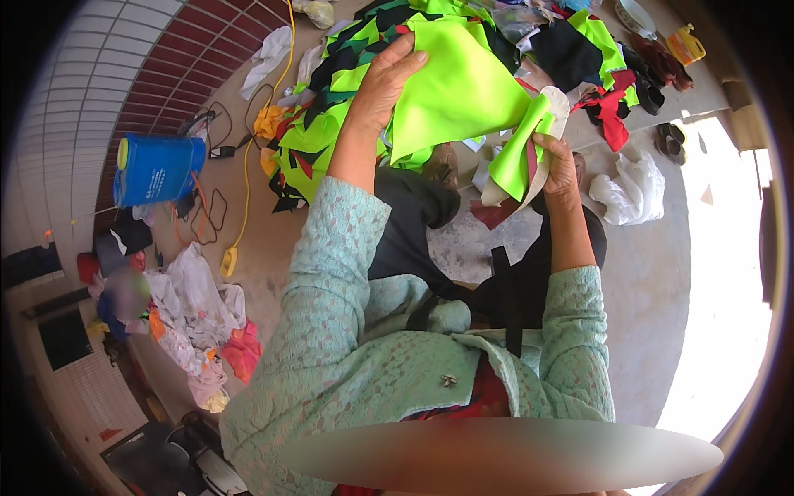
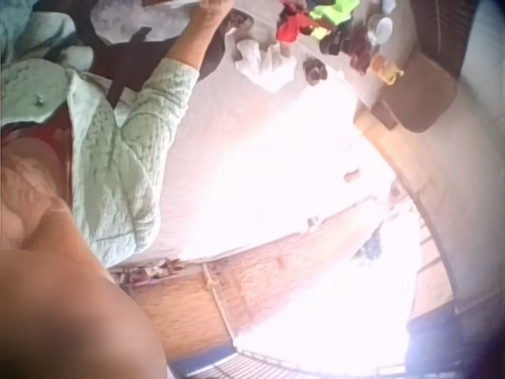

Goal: The person sits on the floor and sorts through a pile of colorful fabric pieces, picking up and inspecting individual pieces by hand. They handle green, black, red, and plaid fabrics, moving them within the pile without using any tools.

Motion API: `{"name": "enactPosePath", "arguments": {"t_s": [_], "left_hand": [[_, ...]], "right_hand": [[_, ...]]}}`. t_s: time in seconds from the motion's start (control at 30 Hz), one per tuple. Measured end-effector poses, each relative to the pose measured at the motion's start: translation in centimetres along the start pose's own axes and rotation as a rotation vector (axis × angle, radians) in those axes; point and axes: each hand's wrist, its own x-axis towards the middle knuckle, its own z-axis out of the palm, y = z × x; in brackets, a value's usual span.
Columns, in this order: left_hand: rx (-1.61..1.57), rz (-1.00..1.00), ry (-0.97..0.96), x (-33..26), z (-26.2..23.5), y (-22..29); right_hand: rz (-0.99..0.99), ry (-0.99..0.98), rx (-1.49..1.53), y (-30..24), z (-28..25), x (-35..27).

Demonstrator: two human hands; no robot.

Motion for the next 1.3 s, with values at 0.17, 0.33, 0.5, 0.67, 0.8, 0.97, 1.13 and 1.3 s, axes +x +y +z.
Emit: {"name": "enactPosePath", "arguments": {"t_s": [0.17,0.33,0.5,0.67,0.8,0.97,1.13,1.3], "left_hand": [[0.062,-0.005,0.009,0.2,-0.4,0.0],[0.096,-0.019,0.009,-0.1,-0.7,0.1],[0.169,-0.011,0.019,-0.2,-0.5,0.0],[0.188,0.000,0.023,0.7,-1.9,-1.3],[0.200,0.005,0.038,0.4,-1.7,-1.3],[0.141,-0.045,0.000,0.2,-1.1,-0.6],[0.111,-0.027,-0.042,0.4,-1.1,-0.7],[0.146,-0.007,-0.009,0.5,-1.5,-1.0]], "right_hand": [[0.005,-0.001,0.031,-0.2,-0.8,0.1],[0.047,-0.066,0.088,-0.9,-0.3,-0.7],[0.045,-0.094,0.129,-1.1,-1.1,-0.9],[0.079,-0.211,0.187,-1.6,-1.5,-1.2],[0.089,-0.189,0.192,-1.6,-2.3,-1.2],[0.098,-0.181,0.168,-1.8,-2.2,-1.4],[0.076,-0.142,0.183,-1.7,-1.8,-1.2],[0.088,-0.035,0.145,-1.7,-1.2,-1.1]]}}
